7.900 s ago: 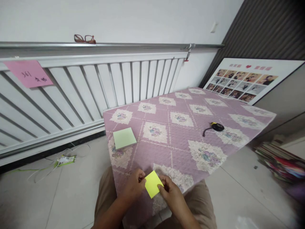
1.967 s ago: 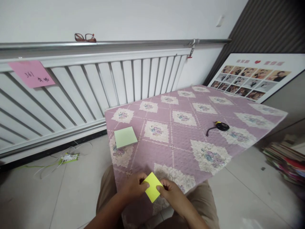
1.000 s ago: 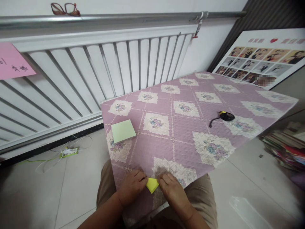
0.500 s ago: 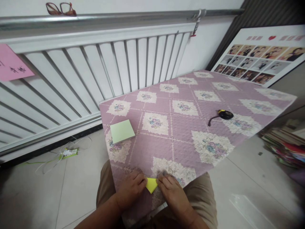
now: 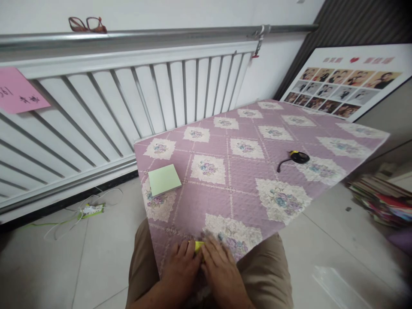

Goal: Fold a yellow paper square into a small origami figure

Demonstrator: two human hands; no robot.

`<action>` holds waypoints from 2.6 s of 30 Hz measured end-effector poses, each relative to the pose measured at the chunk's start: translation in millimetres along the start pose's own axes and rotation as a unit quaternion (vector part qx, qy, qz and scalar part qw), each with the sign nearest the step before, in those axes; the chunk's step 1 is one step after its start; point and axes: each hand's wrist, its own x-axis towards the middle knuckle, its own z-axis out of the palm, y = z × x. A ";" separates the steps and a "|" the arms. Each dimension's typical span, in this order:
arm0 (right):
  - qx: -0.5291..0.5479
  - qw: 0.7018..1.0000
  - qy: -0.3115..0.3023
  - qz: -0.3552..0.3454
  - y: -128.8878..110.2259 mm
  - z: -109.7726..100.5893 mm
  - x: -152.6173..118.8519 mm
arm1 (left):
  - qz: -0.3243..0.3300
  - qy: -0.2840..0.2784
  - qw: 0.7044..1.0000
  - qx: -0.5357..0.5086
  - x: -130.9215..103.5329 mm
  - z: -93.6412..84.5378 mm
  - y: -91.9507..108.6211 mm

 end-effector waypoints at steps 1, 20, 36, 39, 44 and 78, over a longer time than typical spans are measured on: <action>0.015 1.000 -0.004 -0.009 -3.4 2.3 0.9 | 0.001 -0.003 1.000 -0.005 0.4 -2.1 -0.8; 0.023 0.999 -0.020 -0.042 -2.0 12.5 -14.1 | 0.082 -0.026 0.996 -0.011 -6.7 -7.4 -28.7; -0.029 0.999 0.013 0.017 27.9 6.8 -33.0 | -0.046 0.018 0.997 0.055 -16.4 9.9 -19.4; 0.001 0.999 0.009 0.031 33.1 -5.1 -21.7 | -0.048 0.023 0.997 0.048 -15.5 8.2 -18.2; 0.106 0.993 -0.011 0.056 32.7 -23.8 9.8 | -0.055 0.010 0.998 0.022 -13.5 2.8 -18.3; 0.764 0.519 -0.006 0.383 -22.1 -55.4 45.1 | -0.161 0.091 0.540 -0.821 17.8 -64.3 8.4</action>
